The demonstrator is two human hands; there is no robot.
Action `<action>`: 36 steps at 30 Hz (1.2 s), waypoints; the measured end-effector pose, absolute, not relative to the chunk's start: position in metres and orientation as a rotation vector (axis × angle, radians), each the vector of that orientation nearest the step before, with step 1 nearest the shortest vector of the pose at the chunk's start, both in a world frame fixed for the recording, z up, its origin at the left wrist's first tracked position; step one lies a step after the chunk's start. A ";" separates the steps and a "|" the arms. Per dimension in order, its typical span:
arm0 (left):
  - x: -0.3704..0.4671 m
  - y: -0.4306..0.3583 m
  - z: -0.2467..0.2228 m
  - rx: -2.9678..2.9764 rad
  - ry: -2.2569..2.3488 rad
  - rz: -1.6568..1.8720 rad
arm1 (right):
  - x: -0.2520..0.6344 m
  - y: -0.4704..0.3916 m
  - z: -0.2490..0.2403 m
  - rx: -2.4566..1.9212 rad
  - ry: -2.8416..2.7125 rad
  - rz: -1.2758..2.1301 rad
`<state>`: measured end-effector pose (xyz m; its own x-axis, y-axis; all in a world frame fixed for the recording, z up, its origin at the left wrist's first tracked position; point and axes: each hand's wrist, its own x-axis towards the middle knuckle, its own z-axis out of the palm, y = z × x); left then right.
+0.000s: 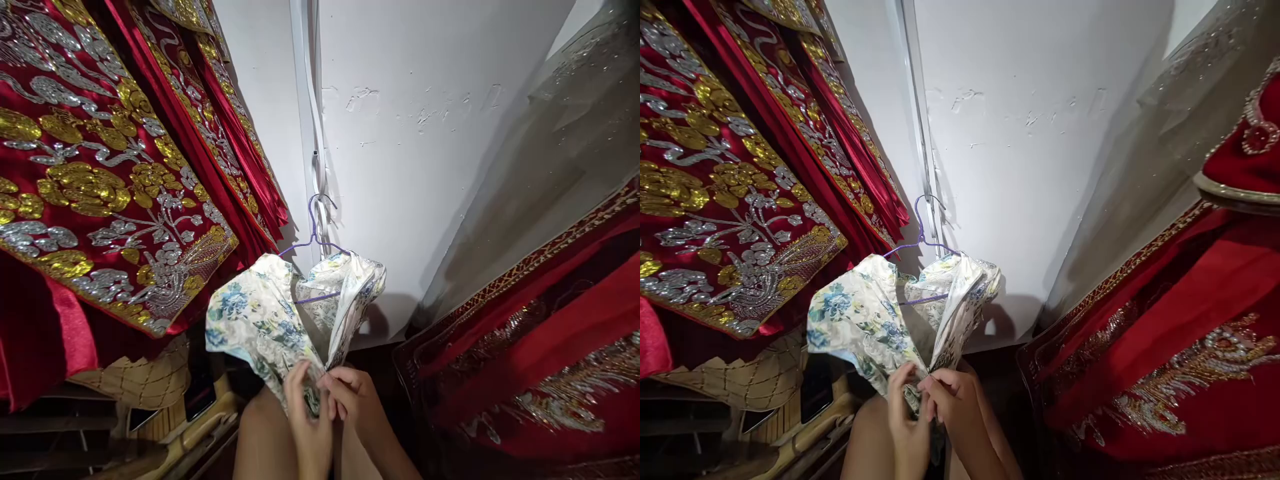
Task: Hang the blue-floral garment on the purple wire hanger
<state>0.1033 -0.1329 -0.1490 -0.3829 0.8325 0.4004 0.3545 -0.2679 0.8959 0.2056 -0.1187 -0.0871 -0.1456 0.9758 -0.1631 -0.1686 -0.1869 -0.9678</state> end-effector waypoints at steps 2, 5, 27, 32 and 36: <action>0.108 -0.128 -0.145 1.470 1.478 1.568 | 0.205 -0.116 -0.083 -1.103 -1.117 1.535; 0.105 -0.118 -0.139 1.411 1.401 1.512 | 0.209 -0.104 -0.070 -1.062 -1.147 1.595; 0.058 -0.049 0.025 2.074 1.310 1.703 | 0.215 -0.040 0.043 -0.901 -1.318 1.248; 0.068 -0.050 0.059 2.386 1.379 1.467 | 0.211 -0.030 0.028 -0.959 -1.404 1.157; 0.050 -0.050 0.054 2.110 1.538 1.875 | 0.207 -0.023 -0.021 -1.099 -1.369 1.157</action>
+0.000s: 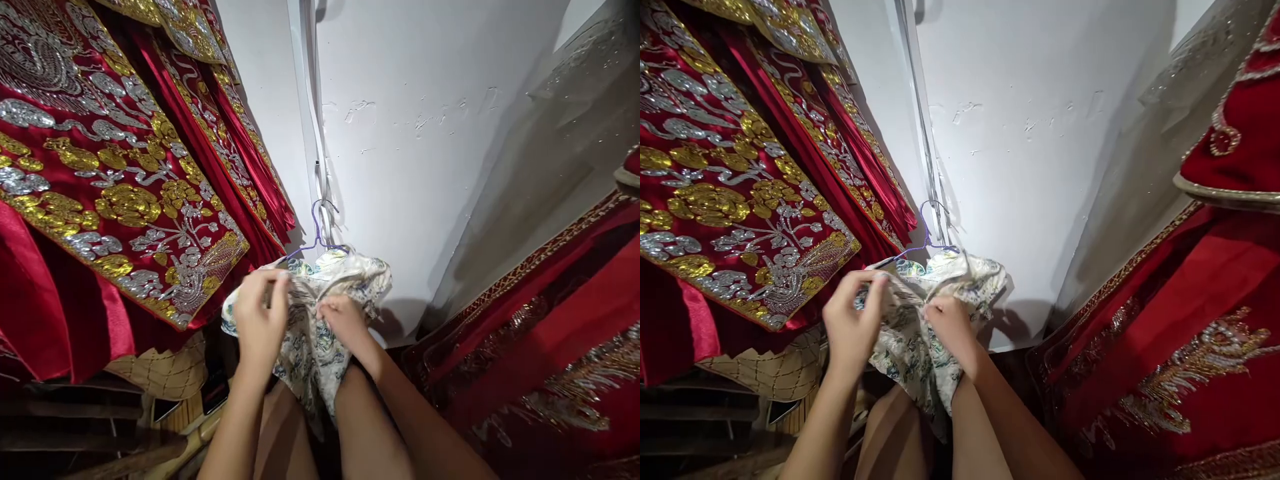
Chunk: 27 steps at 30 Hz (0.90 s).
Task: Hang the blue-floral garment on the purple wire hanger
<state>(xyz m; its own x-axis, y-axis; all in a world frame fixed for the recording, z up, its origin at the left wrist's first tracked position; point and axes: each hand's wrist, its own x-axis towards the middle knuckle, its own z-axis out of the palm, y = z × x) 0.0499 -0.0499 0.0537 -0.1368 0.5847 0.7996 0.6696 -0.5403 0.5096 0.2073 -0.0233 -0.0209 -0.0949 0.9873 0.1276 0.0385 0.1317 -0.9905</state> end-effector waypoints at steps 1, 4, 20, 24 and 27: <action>0.040 -0.047 0.051 -1.840 -1.520 -1.944 | 0.207 -0.026 -0.034 -1.096 -1.365 1.192; 0.005 -0.034 0.035 -1.153 -1.723 -2.646 | 0.208 -0.041 -0.059 -1.054 -1.332 1.313; 0.114 -0.079 -0.096 -1.107 -2.344 -3.460 | 0.287 -0.126 -0.108 -1.064 -1.210 1.688; 0.136 -0.109 -0.061 -2.406 -2.099 -2.625 | 0.290 -0.106 -0.090 -1.183 -1.129 1.390; 0.140 -0.124 -0.040 -2.834 -1.735 -2.120 | 0.278 -0.092 -0.079 -1.129 -1.027 1.598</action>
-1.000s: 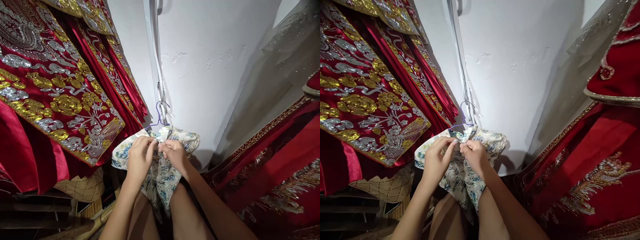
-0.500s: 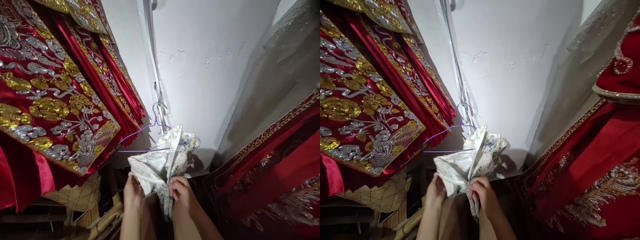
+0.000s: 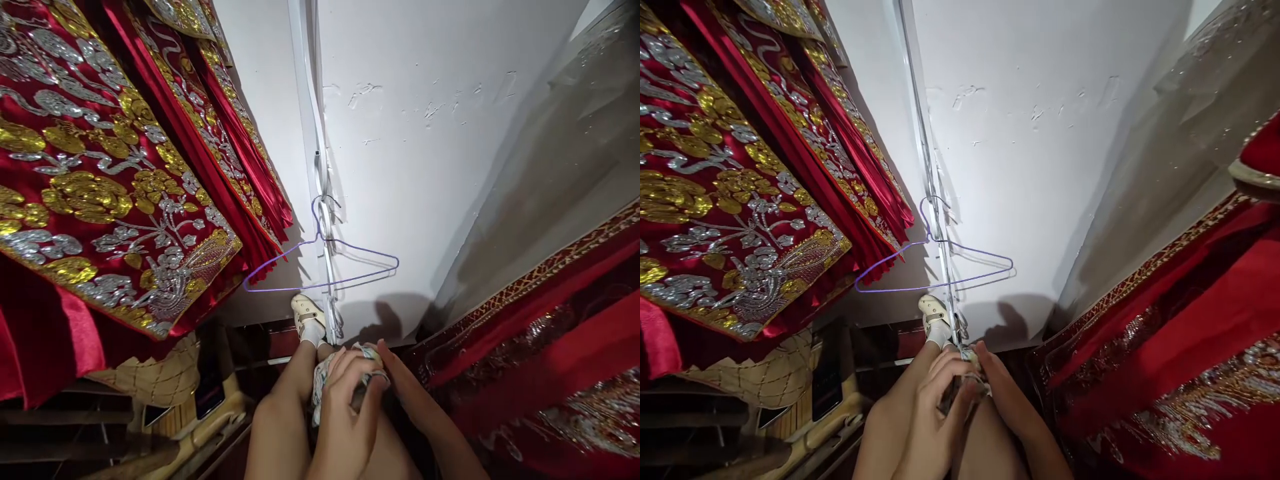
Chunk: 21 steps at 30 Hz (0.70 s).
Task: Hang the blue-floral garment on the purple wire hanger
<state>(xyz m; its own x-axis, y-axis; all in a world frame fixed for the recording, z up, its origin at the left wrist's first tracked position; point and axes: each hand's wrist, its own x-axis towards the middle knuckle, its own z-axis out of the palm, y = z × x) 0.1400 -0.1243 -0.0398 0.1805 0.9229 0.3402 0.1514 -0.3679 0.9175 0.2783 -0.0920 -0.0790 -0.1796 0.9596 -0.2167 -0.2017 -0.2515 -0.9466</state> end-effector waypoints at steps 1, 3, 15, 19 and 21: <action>0.138 -0.126 -0.035 1.773 1.022 1.246 | 0.272 -0.090 -0.077 -1.059 -1.006 1.743; 0.130 -0.126 -0.028 1.876 1.051 1.230 | 0.259 -0.091 -0.077 -0.907 -0.977 1.965; 0.068 -0.124 -0.045 1.797 1.168 0.795 | 0.265 -0.091 -0.030 -0.892 -1.147 2.071; 0.028 -0.113 -0.064 2.009 1.381 0.650 | 0.290 -0.069 -0.002 -0.983 -1.557 1.529; 0.004 -0.101 -0.067 2.072 1.513 0.651 | 0.295 -0.057 0.005 -1.080 -1.748 1.119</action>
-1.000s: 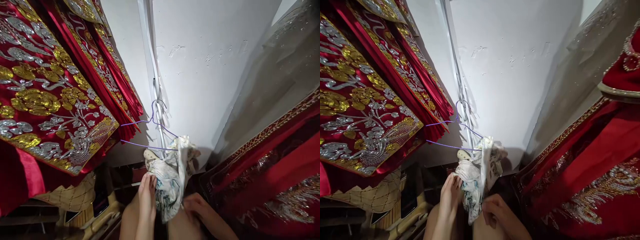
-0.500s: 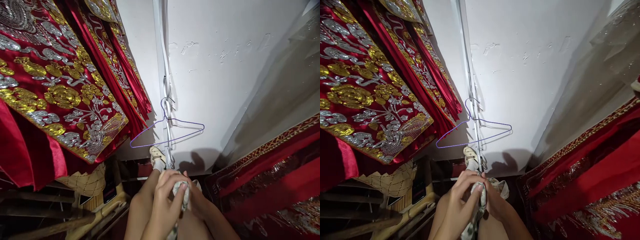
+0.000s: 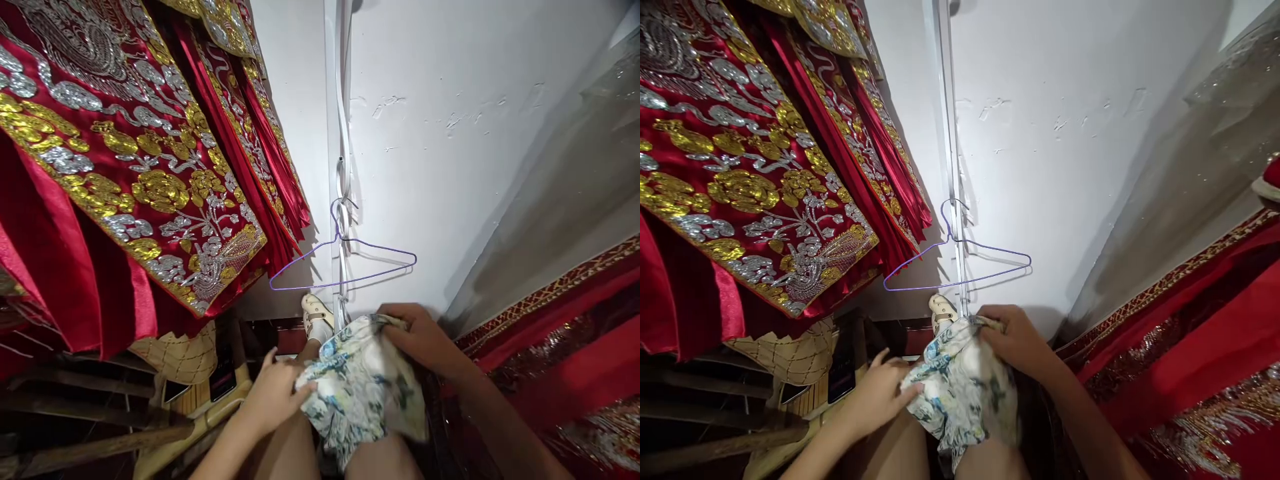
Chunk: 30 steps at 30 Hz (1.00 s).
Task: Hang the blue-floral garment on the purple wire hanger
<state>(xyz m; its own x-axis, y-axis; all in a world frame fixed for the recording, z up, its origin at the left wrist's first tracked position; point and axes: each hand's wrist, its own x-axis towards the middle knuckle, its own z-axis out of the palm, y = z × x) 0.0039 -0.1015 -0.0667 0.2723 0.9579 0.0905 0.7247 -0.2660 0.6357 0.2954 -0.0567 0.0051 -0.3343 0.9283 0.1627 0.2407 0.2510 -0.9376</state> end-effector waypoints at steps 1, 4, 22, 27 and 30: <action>-0.008 -0.095 -0.065 2.116 1.599 0.636 | 0.296 -0.050 0.006 -1.128 -1.792 0.945; -0.038 -0.077 -0.053 2.259 1.910 0.517 | 0.293 -0.021 -0.005 -1.253 -1.805 0.719; -0.038 -0.025 -0.019 2.282 1.946 0.559 | 0.292 -0.017 -0.034 -1.151 -1.734 0.779; -0.035 -0.020 -0.016 2.240 1.995 0.603 | 0.288 -0.019 -0.036 -1.120 -1.727 0.872; -0.023 -0.017 -0.001 2.353 1.819 0.967 | 0.280 -0.020 -0.036 -1.082 -1.734 0.896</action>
